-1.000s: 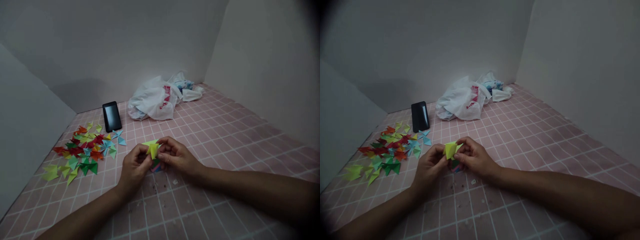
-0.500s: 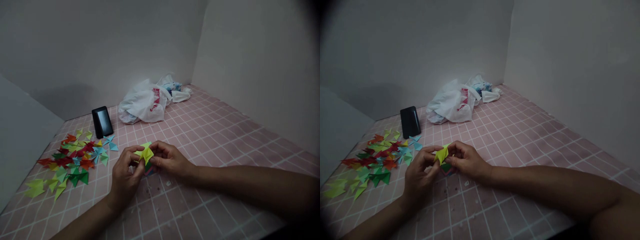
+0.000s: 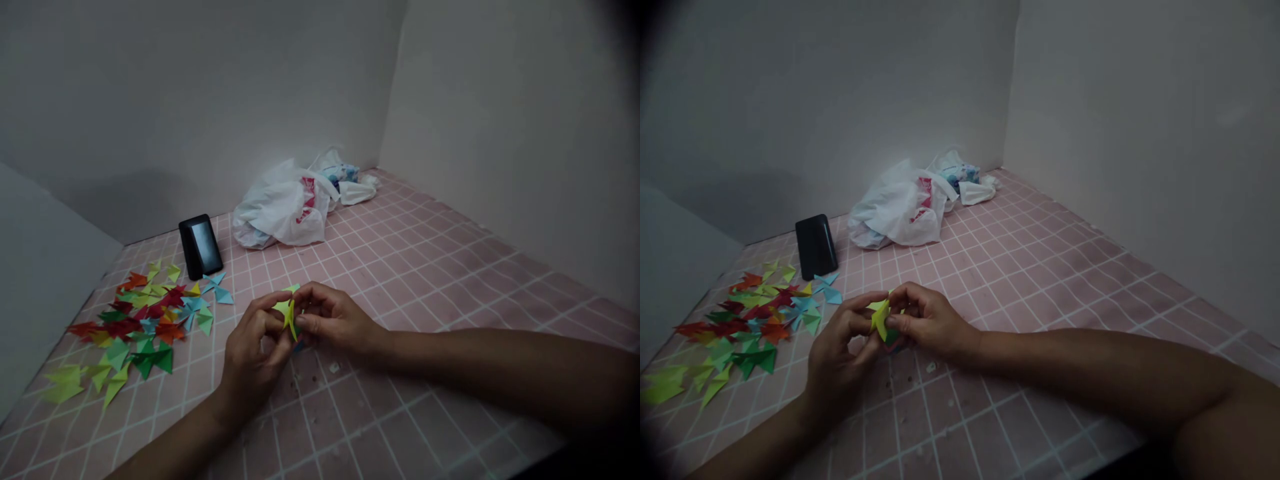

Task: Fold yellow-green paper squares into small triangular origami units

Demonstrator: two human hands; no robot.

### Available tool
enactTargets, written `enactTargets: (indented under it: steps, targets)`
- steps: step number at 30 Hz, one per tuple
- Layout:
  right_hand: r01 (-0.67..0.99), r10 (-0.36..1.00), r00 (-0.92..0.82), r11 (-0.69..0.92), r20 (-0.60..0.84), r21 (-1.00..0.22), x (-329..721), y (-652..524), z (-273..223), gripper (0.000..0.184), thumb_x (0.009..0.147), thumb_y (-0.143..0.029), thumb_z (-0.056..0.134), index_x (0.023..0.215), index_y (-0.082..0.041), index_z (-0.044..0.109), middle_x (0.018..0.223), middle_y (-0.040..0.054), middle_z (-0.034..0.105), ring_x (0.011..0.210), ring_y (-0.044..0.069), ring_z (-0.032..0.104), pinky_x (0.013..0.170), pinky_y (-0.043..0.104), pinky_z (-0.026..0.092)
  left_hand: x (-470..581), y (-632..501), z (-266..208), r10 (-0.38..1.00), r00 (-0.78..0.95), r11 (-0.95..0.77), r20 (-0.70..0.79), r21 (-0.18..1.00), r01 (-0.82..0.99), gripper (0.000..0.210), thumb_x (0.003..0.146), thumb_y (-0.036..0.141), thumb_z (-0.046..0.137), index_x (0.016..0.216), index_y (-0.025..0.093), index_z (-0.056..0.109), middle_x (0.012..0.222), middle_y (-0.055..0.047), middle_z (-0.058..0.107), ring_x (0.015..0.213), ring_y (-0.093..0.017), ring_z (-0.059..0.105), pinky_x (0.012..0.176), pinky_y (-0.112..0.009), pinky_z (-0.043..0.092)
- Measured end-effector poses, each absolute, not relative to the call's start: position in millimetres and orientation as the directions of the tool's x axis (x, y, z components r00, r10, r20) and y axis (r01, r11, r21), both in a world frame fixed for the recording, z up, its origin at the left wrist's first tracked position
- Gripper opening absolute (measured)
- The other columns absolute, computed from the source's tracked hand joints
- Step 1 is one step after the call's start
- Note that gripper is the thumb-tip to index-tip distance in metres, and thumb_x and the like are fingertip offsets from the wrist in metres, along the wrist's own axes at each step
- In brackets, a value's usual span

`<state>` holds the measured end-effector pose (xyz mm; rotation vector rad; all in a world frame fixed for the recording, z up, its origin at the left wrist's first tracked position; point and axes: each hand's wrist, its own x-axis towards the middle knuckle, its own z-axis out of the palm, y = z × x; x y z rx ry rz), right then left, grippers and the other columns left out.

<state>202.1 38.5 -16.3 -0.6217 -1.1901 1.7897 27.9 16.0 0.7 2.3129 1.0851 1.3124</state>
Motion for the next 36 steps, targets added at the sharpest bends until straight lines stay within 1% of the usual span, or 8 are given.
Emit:
enactTargets:
  steps: [4,7,10,14,18,22,28,36]
  targets:
    - [-0.401,0.857,-0.509,-0.155,0.078,-0.903,202.8,37.8,-14.4,0.024,0.082,-0.03,0.073,0.093,-0.019,0.056,0.08,-0.0032,0.061,0.058,0.007,0.059,0.056,0.022,0.049,27.2,14.8,1.1,0.691,0.349,-0.713,0.633,0.519,0.472,0.022,0.085,0.002,0.061,0.08,0.021,0.051,0.118,-0.009,0.067,0.1,-0.017,0.067,0.081,-0.03,0.055]
    - [-0.372,0.849,-0.524,-0.152,0.072,-0.916,203.1,37.5,-13.3,0.017,0.083,-0.028,0.07,0.09,-0.017,0.058,0.075,-0.0025,0.062,0.059,0.009,0.06,0.059,0.024,0.049,26.5,14.4,0.5,0.661,0.383,-0.74,0.645,0.475,0.476,0.023,0.084,0.0,0.061,0.083,0.021,0.051,0.122,-0.009,0.066,0.094,-0.015,0.066,0.08,-0.03,0.055]
    - [-0.351,0.849,-0.525,-0.151,0.06,-0.924,203.2,37.3,-12.6,0.014,0.082,-0.026,0.069,0.088,-0.016,0.06,0.07,-0.0024,0.063,0.06,0.009,0.061,0.061,0.025,0.05,26.4,14.7,0.2,0.638,0.401,-0.757,0.657,0.443,0.48,0.023,0.084,0.001,0.061,0.083,0.021,0.051,0.12,-0.009,0.066,0.095,-0.016,0.066,0.079,-0.03,0.056]
    - [-0.363,0.854,-0.515,-0.148,0.066,-0.92,203.0,36.8,-11.3,0.013,0.081,-0.025,0.069,0.088,-0.017,0.06,0.069,-0.0032,0.063,0.058,0.009,0.06,0.059,0.024,0.05,26.4,15.3,0.3,0.643,0.381,-0.749,0.665,0.441,0.494,0.022,0.084,0.003,0.062,0.083,0.022,0.051,0.116,-0.008,0.065,0.089,-0.016,0.067,0.073,-0.029,0.057]
    - [-0.368,0.858,-0.509,-0.14,0.073,-0.919,202.9,36.8,-10.9,0.013,0.081,-0.024,0.068,0.087,-0.018,0.059,0.07,-0.0038,0.062,0.058,0.008,0.06,0.058,0.024,0.05,25.9,15.5,0.0,0.648,0.38,-0.747,0.66,0.452,0.488,0.021,0.085,0.003,0.062,0.083,0.021,0.051,0.118,-0.008,0.065,0.091,-0.015,0.067,0.077,-0.029,0.058]
    - [-0.362,0.858,-0.509,-0.141,0.069,-0.921,203.3,37.2,-11.4,0.015,0.082,-0.025,0.069,0.087,-0.018,0.057,0.071,-0.0044,0.061,0.058,0.008,0.06,0.058,0.024,0.051,25.3,15.5,-0.3,0.649,0.383,-0.748,0.658,0.457,0.482,0.019,0.086,0.005,0.062,0.084,0.022,0.053,0.12,-0.008,0.067,0.092,-0.016,0.068,0.077,-0.031,0.058]
    - [-0.37,0.853,-0.514,-0.133,0.084,-0.919,203.8,37.3,-13.0,0.015,0.082,-0.024,0.069,0.087,-0.018,0.056,0.072,-0.0041,0.061,0.059,0.008,0.059,0.057,0.023,0.049,25.4,15.2,0.7,0.643,0.387,-0.751,0.661,0.442,0.491,0.019,0.086,0.005,0.062,0.085,0.022,0.053,0.12,-0.008,0.068,0.101,-0.018,0.068,0.08,-0.031,0.059]
    - [-0.398,0.858,-0.506,-0.141,0.089,-0.907,203.1,37.0,-16.2,0.02,0.082,-0.027,0.073,0.088,-0.018,0.056,0.077,-0.0039,0.06,0.061,0.008,0.058,0.058,0.022,0.048,25.7,15.4,2.7,0.641,0.385,-0.747,0.664,0.425,0.511,0.017,0.088,0.008,0.062,0.082,0.022,0.054,0.119,-0.008,0.07,0.098,-0.018,0.069,0.079,-0.032,0.059]
